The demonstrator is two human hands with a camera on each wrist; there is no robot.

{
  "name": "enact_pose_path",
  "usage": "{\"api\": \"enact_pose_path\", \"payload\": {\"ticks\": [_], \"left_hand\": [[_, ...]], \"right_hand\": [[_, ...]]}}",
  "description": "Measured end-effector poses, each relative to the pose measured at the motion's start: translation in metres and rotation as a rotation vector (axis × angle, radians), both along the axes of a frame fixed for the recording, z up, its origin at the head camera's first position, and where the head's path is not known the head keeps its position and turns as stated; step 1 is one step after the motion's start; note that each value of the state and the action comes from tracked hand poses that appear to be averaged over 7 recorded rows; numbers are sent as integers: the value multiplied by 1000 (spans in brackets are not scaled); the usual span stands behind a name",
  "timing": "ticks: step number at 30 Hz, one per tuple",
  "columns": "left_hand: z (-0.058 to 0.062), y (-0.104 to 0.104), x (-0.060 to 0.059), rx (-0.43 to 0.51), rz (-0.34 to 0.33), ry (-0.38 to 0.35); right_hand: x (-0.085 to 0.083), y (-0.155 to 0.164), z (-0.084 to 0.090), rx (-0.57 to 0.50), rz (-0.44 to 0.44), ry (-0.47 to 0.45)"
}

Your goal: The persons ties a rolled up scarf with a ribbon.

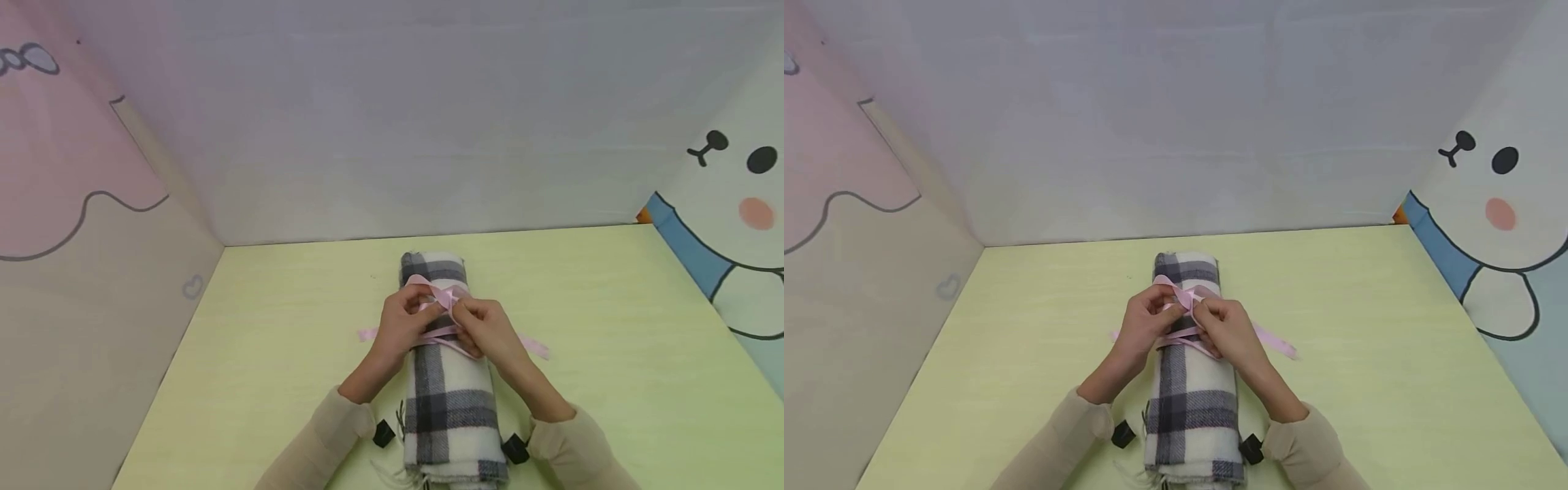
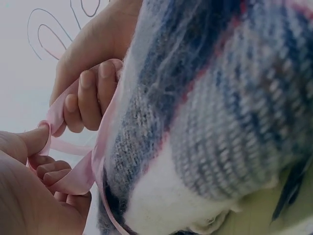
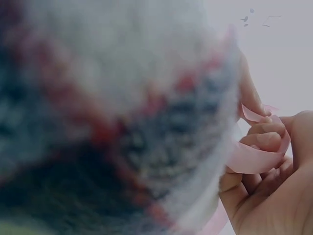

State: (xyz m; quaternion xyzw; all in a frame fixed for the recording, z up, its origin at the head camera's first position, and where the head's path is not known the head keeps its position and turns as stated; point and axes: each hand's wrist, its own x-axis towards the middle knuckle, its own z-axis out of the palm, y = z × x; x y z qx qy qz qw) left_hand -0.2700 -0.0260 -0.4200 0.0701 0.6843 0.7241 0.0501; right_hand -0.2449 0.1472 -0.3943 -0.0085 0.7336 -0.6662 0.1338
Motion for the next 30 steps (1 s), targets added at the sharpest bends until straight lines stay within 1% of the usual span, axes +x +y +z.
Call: {"api": "enact_pose_path", "payload": {"ticks": [2, 4, 7, 11, 15, 19, 21, 24, 27, 30], "left_hand": [[1, -3, 2, 12, 2, -28], [4, -6, 2, -4, -10, -40], [12, -9, -2, -51, -50, -20], [29, -12, -12, -114, -89, 37], [44, -15, -22, -150, -122, 65], [51, -16, -34, -194, -171, 74], [54, -15, -40, -221, -182, 70], [59, -15, -50, -234, -186, 53], [64, -16, -59, -238, -183, 47], [67, -15, -64, -233, -183, 54]], "right_hand": [[0, 0, -1, 15, 24, 7], [0, -1, -3, 26, 44, 24], [-1, 0, -4, 20, 55, 58], [-3, 1, -3, -8, 73, 136], [-5, 0, -1, -27, 75, 220], [-5, -1, 2, -56, 70, 240], [-5, -1, 1, -74, 76, 264], [-6, -1, 0, -82, 75, 306], [-7, 0, 0, -41, 42, 348], [-7, 0, 2, 28, -23, 377]]}}
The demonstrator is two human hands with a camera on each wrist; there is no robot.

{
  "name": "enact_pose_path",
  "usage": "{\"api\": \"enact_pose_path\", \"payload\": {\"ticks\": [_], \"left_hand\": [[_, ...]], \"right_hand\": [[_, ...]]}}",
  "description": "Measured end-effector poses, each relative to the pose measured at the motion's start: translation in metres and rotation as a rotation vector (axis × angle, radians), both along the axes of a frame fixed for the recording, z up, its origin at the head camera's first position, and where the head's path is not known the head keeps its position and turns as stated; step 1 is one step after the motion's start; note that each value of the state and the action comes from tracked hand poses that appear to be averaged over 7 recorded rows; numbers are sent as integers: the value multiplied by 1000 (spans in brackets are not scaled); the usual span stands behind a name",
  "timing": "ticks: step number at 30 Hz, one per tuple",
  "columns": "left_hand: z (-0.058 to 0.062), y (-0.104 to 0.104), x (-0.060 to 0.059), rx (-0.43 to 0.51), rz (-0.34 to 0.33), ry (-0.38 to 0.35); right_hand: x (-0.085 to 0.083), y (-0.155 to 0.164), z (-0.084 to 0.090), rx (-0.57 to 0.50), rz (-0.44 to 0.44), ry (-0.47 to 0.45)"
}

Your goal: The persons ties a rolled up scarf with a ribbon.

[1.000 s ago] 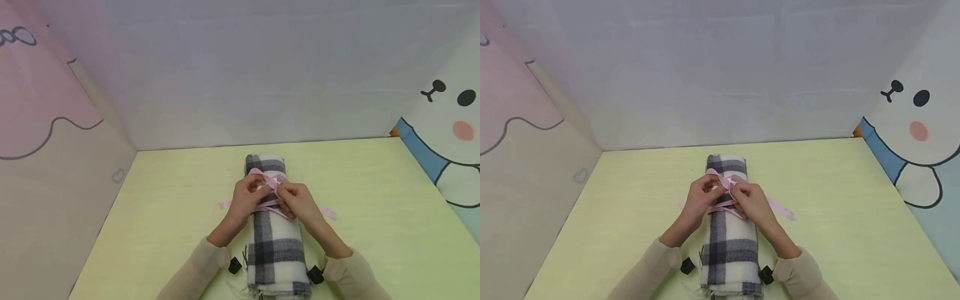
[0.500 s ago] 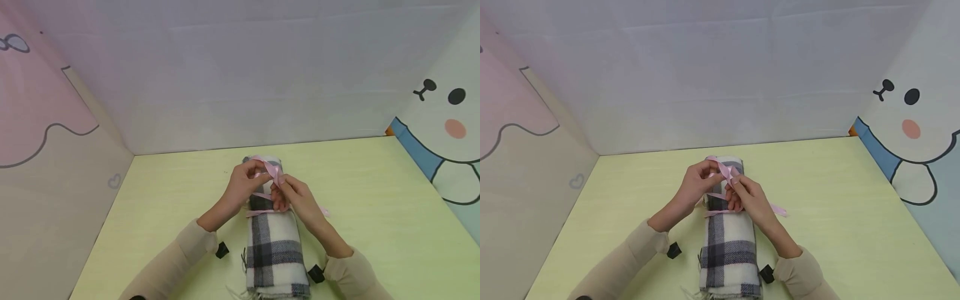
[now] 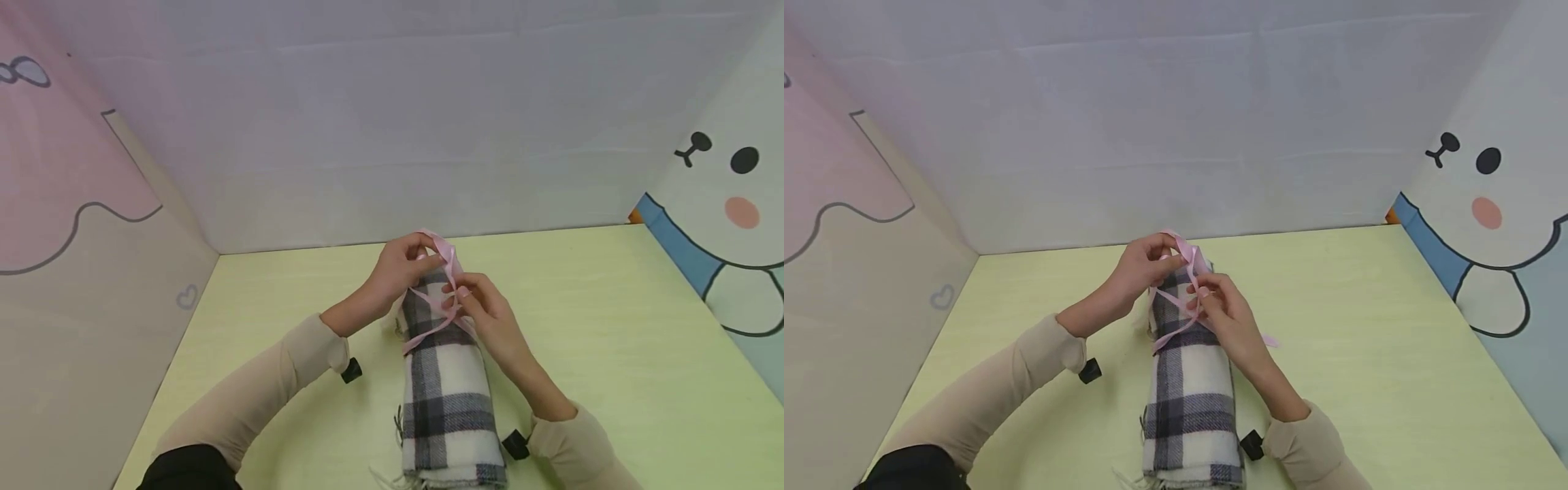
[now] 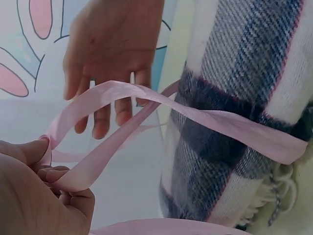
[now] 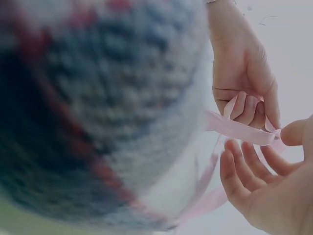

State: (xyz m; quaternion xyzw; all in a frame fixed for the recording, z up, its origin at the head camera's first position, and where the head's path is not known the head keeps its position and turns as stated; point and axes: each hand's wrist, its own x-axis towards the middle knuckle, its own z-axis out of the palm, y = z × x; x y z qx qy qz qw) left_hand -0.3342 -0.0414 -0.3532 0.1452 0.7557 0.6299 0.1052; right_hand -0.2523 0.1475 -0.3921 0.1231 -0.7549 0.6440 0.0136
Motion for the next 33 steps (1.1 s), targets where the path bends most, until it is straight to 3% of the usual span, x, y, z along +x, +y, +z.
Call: {"api": "enact_pose_path", "payload": {"ticks": [5, 11, 16, 19, 23, 27, 33], "left_hand": [[4, 1, -2, -10, 0, 31], [5, 4, 8, -24, 4, 75], [5, 4, 18, -81, -30, 113], [5, 2, 19, -90, -39, 98], [8, -2, 18, -70, -54, 44], [9, -4, 23, -5, -75, -35], [-8, -3, 41, 205, -79, -221]], "right_hand": [[-6, -2, 9, 130, -118, 114], [-17, -4, 22, 261, -194, 320], [-22, -6, 27, 287, -208, 334], [-22, -7, 27, 259, -207, 323], [-22, -6, 27, 132, -184, 277], [-21, -2, 26, -98, -103, 180], [-18, 4, 26, -453, 96, -20]]}}
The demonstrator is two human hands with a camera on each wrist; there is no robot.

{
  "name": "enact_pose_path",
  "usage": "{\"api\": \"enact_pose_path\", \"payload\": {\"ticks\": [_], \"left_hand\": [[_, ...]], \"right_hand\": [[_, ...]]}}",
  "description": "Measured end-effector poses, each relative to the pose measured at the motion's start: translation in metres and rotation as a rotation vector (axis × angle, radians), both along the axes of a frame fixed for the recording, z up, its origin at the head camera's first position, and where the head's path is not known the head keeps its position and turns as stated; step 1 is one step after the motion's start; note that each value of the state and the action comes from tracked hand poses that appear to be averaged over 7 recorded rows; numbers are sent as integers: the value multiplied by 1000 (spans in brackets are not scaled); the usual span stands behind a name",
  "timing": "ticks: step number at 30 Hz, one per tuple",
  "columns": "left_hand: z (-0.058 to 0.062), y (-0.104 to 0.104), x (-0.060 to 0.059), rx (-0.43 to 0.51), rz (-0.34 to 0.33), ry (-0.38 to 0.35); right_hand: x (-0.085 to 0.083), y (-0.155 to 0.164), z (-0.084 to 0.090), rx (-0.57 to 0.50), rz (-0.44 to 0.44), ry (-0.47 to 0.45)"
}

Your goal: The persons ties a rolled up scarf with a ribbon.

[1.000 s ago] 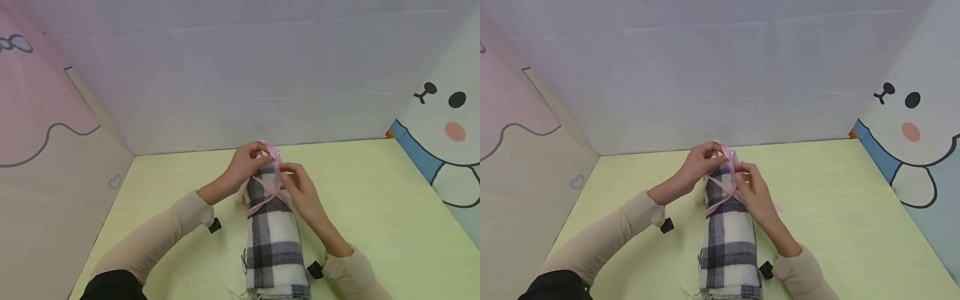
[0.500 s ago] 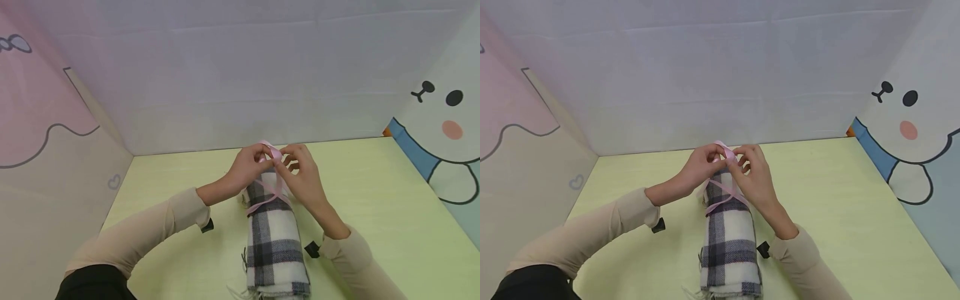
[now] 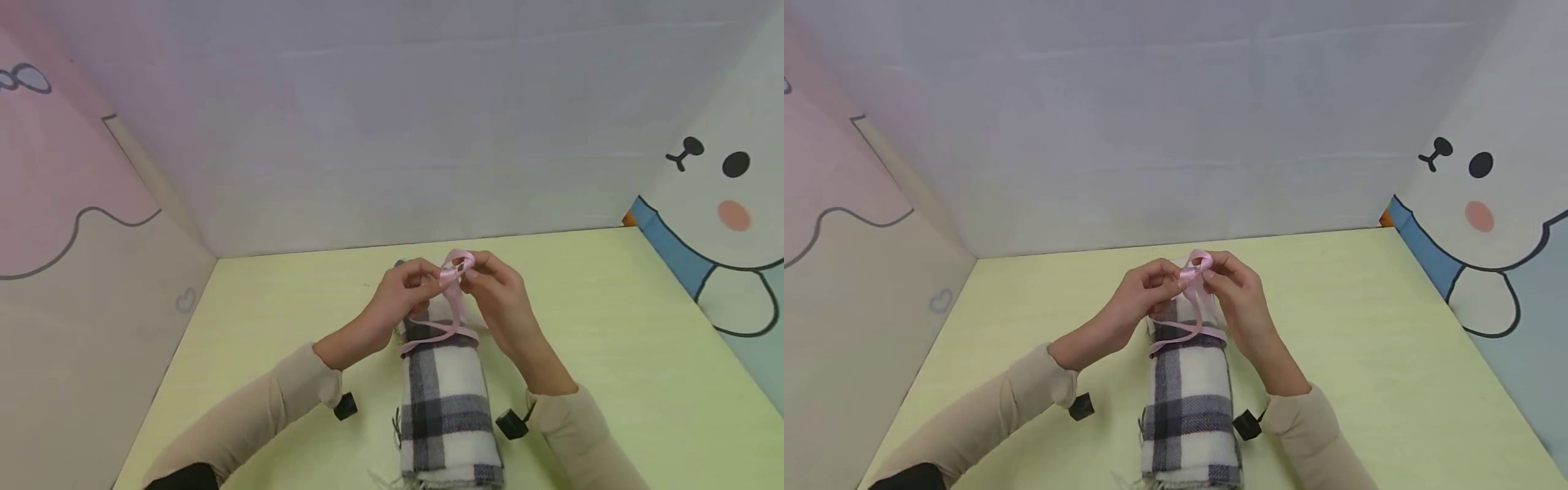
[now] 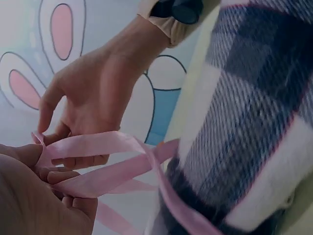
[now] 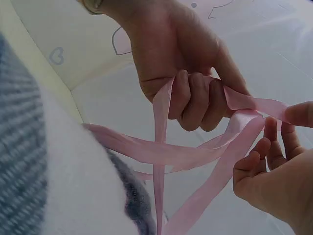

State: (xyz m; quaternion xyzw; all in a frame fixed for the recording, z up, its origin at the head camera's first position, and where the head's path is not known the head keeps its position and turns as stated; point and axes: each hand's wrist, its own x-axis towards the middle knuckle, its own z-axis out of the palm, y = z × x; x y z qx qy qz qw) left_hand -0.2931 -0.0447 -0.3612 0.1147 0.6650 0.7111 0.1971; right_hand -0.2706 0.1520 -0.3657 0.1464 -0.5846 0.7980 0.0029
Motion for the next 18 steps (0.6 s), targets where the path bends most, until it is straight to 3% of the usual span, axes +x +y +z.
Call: {"api": "enact_pose_path", "payload": {"ticks": [5, 11, 14, 18], "left_hand": [[-16, 7, 21, 202, 51, -100], [-32, 14, 35, 345, 232, -159], [-38, 15, 39, 397, 294, -176], [-42, 19, 40, 404, 300, -154]], "right_hand": [[5, 4, -2, -159, 119, -50], [7, 3, -5, -217, 70, -117], [6, 0, -5, -144, 8, -115], [8, 0, -4, 81, -100, -54]]}}
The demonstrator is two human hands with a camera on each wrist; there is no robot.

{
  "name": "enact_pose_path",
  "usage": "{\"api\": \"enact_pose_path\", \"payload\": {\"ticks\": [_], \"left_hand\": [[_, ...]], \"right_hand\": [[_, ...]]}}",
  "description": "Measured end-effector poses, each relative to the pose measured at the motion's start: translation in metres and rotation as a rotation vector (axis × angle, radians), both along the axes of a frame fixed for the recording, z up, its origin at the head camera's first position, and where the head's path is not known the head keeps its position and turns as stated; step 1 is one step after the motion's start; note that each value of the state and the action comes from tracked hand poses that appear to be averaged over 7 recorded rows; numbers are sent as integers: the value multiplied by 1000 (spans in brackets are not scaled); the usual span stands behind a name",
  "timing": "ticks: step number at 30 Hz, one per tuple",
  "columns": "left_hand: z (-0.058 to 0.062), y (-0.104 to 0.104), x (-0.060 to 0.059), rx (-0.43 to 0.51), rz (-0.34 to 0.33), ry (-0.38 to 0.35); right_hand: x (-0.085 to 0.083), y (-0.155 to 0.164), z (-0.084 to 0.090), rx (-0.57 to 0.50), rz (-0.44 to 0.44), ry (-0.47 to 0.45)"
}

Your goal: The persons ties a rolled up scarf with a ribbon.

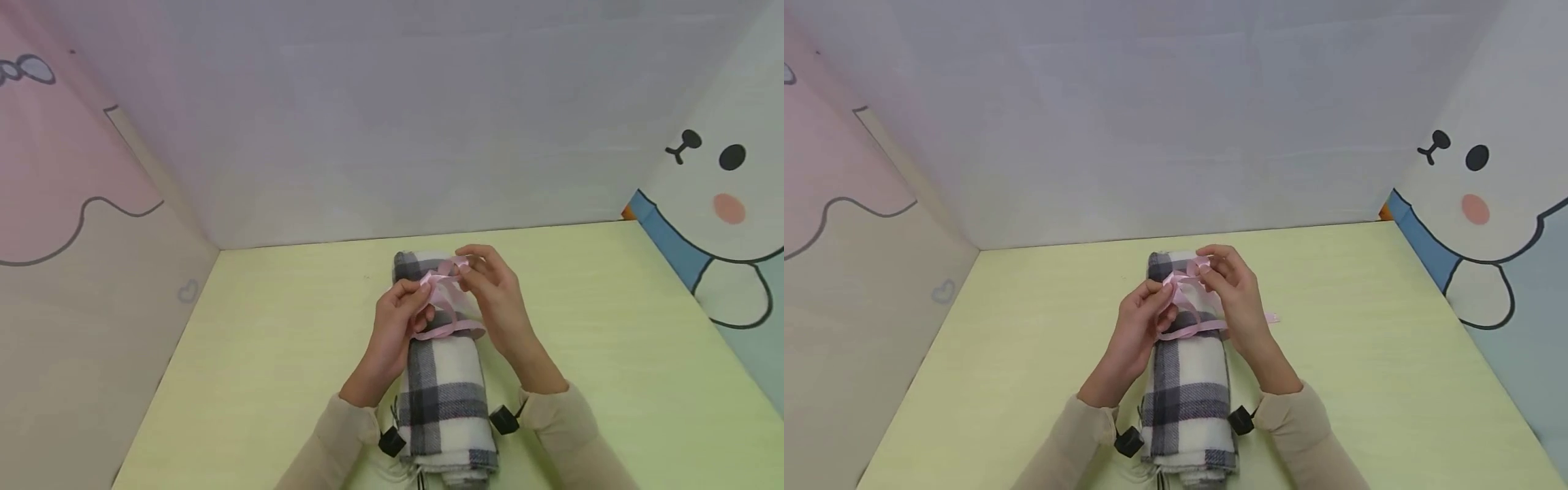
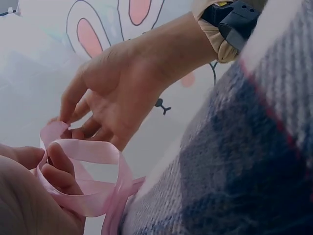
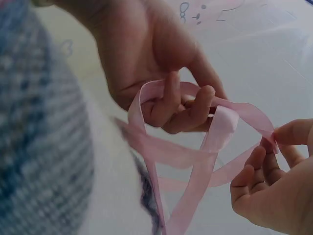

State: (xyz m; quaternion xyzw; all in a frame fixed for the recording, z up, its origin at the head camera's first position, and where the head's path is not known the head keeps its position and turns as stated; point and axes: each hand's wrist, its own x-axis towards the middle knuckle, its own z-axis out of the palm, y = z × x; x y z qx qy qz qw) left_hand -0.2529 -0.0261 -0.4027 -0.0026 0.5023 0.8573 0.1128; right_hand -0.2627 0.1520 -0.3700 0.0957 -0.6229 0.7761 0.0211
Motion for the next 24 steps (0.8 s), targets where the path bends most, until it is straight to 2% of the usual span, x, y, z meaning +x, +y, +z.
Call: {"api": "enact_pose_path", "payload": {"ticks": [3, 5, 7, 11, 14, 17, 19, 21, 24], "left_hand": [[0, -2, -4, 0, 27, 12], [0, -5, -5, 12, 52, 7], [1, -7, -7, 31, 70, 2], [0, -10, -7, 51, 60, 4], [0, -11, -6, 37, 62, 13], [-1, -12, -5, -23, 91, 47], [-1, -13, -4, -71, 109, 80], [-1, -13, -4, -112, 113, 120], [1, -14, -5, -131, 76, 173]], "right_hand": [[-1, -2, 0, 127, -62, 52], [-1, -1, -1, 163, -83, 69], [-1, -1, -2, 160, -87, 81], [-2, -1, -2, 93, -92, 76], [-1, -3, -2, 80, -151, 45], [-1, -4, -4, 208, -268, 7], [-1, -4, -7, 334, -307, 30], [-2, -2, -9, 471, -275, 106], [-2, 1, -12, 597, -107, 227]]}}
